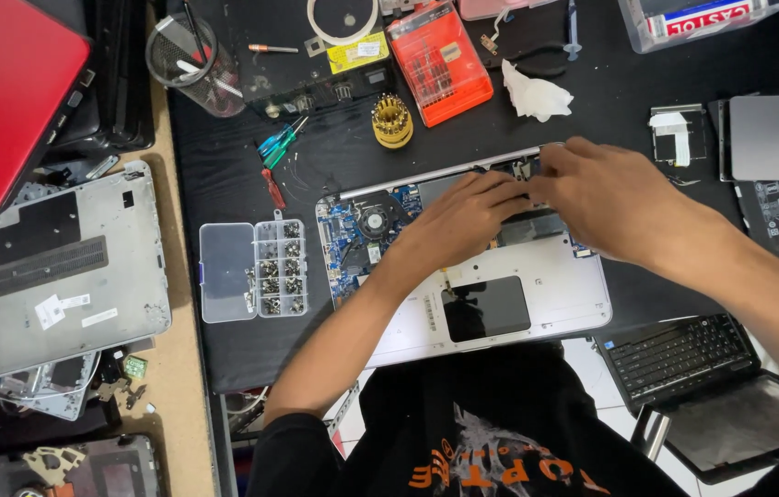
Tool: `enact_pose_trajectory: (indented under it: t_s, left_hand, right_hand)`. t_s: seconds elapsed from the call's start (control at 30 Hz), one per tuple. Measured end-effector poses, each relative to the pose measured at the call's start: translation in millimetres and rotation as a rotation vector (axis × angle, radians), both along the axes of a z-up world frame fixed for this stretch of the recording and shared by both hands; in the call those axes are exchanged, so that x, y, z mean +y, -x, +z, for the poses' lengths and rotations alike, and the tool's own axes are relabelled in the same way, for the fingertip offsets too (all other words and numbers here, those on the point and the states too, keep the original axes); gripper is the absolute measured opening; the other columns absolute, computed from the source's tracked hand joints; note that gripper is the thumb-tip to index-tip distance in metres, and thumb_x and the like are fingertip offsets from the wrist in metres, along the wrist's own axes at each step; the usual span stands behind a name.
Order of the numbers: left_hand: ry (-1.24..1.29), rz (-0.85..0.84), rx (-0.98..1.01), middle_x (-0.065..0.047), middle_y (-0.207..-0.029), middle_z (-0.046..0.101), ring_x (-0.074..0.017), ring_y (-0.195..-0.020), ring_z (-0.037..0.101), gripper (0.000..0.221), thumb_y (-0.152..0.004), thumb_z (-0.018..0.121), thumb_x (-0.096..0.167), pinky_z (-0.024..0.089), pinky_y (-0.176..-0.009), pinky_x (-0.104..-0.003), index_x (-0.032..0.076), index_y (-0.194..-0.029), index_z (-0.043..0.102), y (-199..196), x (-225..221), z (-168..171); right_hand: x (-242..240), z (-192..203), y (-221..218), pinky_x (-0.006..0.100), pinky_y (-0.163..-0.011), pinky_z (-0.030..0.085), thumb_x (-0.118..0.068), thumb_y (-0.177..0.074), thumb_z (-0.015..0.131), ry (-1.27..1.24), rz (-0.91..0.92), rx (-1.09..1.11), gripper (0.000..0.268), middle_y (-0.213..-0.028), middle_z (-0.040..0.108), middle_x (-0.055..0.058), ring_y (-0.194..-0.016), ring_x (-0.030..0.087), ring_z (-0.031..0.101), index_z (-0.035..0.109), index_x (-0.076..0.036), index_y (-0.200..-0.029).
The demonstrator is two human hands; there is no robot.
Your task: Removing the cooling fan from a laptop motherboard using a screwdriver
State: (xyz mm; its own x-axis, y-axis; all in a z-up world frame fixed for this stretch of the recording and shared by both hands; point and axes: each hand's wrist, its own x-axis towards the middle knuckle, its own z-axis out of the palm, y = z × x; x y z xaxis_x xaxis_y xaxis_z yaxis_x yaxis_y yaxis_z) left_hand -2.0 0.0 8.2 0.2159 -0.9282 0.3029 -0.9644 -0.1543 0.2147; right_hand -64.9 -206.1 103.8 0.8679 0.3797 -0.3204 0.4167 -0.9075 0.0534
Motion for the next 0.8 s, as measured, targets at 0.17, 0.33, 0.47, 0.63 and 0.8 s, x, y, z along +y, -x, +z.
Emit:
enact_pose_trajectory:
  t_s: [0.17,0.33,0.47,0.63,0.8]
  left_hand:
    - [0.038,0.012,0.035,-0.009,-0.136,0.063,-0.0274,-0.128,0.052,0.048,-0.086,0.064,-0.008,0.044,-0.101,-0.041,0.003,-0.132,0.063,0.5,-0.1,-2.0]
    - [0.020,0.009,0.031,-0.007,-0.143,0.060,-0.0256,-0.134,0.050,0.052,-0.086,0.068,-0.007,0.044,-0.105,-0.040,0.005,-0.136,0.063,-1.4,-0.4,-8.7]
    - [0.021,0.007,0.019,-0.010,-0.136,0.063,-0.0275,-0.129,0.051,0.048,-0.087,0.065,-0.007,0.044,-0.103,-0.040,0.003,-0.134,0.063,-1.4,-0.8,-11.2]
    - [-0.030,-0.002,0.002,-0.006,-0.149,0.056,-0.0265,-0.135,0.047,0.060,-0.082,0.074,-0.003,0.044,-0.107,-0.041,0.006,-0.139,0.060,-3.3,-1.5,-13.7]
    - [-0.005,-0.009,0.062,-0.010,-0.145,0.059,-0.0280,-0.134,0.047,0.053,-0.085,0.071,-0.004,0.044,-0.107,-0.042,0.003,-0.137,0.061,-3.1,-2.9,-16.9]
  right_hand:
    - [2.2,-1.4,0.3,0.041,-0.060,0.064,-0.027,-0.096,0.064,0.114,0.033,0.008,0.033,-0.109,0.058,0.004,-0.093,0.025,0.067,0.059,-0.022,-0.128]
    - [4.5,0.1,-4.1,0.039,-0.048,0.063,-0.003,-0.098,0.058,0.334,0.189,0.074,0.018,-0.102,0.066,0.004,-0.055,0.025,0.071,0.066,-0.008,-0.113]
    - [6.6,4.6,-5.9,0.051,-0.064,0.059,-0.011,-0.100,0.047,-0.019,-0.195,0.125,0.034,-0.111,0.064,0.002,-0.095,0.035,0.071,0.064,-0.024,-0.128]
    - [-0.3,25.9,-3.0,0.050,-0.073,0.054,-0.024,-0.105,0.045,-0.165,-0.322,0.215,0.030,-0.125,0.062,-0.004,-0.090,0.035,0.073,0.065,-0.024,-0.127]
    - [-19.4,26.7,12.5,0.047,-0.061,0.051,-0.021,-0.098,0.064,-0.343,-0.352,0.092,0.027,-0.118,0.066,0.003,-0.063,0.031,0.073,0.068,-0.015,-0.124]
